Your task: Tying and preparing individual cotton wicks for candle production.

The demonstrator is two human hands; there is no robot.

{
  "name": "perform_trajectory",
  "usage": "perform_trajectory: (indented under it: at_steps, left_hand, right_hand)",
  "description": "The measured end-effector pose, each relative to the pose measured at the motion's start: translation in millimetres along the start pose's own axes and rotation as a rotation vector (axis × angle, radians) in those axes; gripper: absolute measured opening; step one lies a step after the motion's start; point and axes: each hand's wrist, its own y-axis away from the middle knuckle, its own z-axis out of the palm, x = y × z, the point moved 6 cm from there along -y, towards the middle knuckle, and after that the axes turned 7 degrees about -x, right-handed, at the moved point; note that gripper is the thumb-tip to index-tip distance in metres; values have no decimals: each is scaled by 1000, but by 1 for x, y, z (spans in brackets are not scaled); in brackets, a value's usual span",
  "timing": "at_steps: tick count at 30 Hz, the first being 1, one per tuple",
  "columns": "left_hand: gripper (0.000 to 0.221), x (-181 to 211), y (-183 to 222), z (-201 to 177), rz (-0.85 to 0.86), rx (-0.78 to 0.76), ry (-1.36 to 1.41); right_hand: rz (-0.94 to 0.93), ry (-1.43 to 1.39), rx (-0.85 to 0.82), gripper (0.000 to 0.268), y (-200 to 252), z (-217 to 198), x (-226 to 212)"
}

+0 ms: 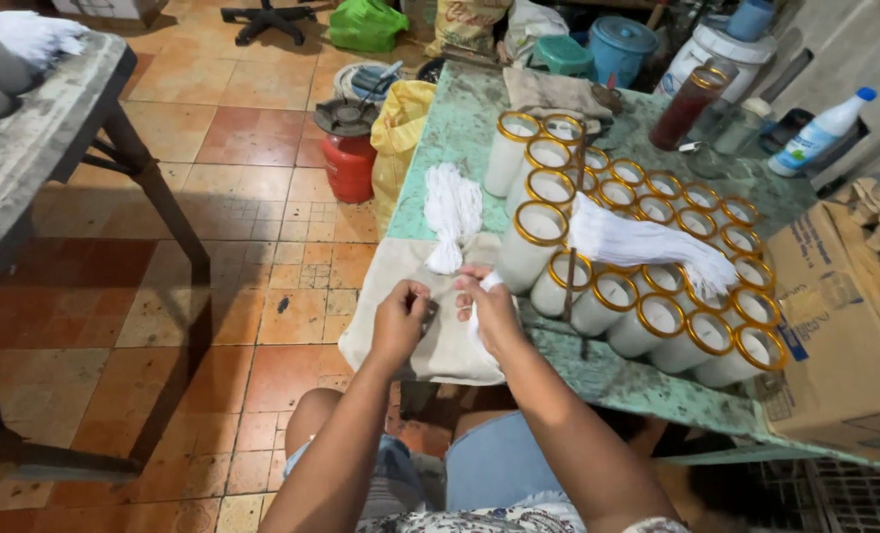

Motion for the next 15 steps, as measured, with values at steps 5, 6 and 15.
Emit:
perform_trajectory:
  at_steps: [5,6,15]
  left_hand:
    - [11,-13,-2,0,29,2,-8]
    - [11,-15,-2,3,35,-4,-2]
    - [10,-9,3,3,10,-27,28]
  right_hand:
    - [248,-225,73,18,-59,-23,80]
    - [276,-224,77,20,-60,-24,78]
    - [429,-85,48,13,-102,-26,93]
